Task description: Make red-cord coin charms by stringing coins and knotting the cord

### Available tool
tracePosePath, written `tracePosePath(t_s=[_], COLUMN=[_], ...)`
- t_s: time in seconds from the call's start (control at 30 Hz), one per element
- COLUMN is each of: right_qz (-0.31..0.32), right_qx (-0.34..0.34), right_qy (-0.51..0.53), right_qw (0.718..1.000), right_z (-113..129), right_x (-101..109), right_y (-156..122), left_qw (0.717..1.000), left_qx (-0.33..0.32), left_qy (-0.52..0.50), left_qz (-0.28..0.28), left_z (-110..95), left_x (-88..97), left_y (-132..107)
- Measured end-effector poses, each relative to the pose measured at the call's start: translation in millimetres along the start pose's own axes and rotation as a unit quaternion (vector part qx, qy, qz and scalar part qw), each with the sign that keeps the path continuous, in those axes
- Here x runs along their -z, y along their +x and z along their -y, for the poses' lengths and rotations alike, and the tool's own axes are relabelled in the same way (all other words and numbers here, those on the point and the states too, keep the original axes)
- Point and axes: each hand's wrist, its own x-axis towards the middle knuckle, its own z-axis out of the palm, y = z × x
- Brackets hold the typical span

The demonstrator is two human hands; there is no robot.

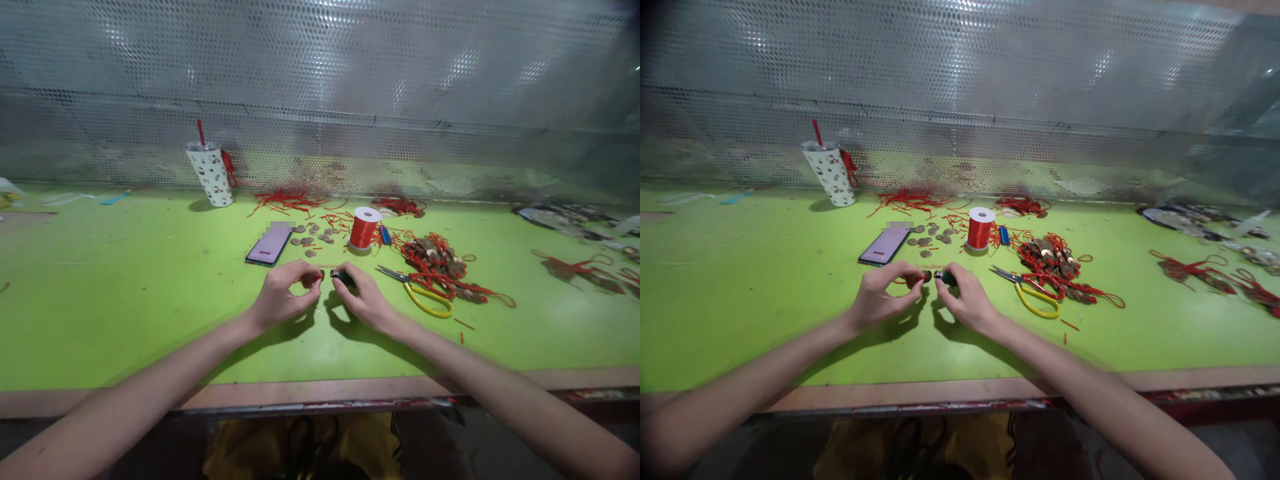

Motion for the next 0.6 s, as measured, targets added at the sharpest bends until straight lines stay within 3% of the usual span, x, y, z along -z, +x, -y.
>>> tracePosePath(t_s=[0.2,0.6], right_qz=[-0.021,0.014], right_qx=[-0.023,0.024], right_qy=[0.01,-0.007], right_qw=[0.999,1.0], right_z=[-5.9,-0.5], right_x=[-2.1,-5.9], right_y=[0.8,-2.5], left_qw=[1.0,1.0], left_qx=[0.016,0.006], left_qy=[-0.004,0.0], left_qz=[-0.003,-0.001], left_z=[0.4,0.6], left_x=[2.7,1.3], left_y=[-0.2,-0.5])
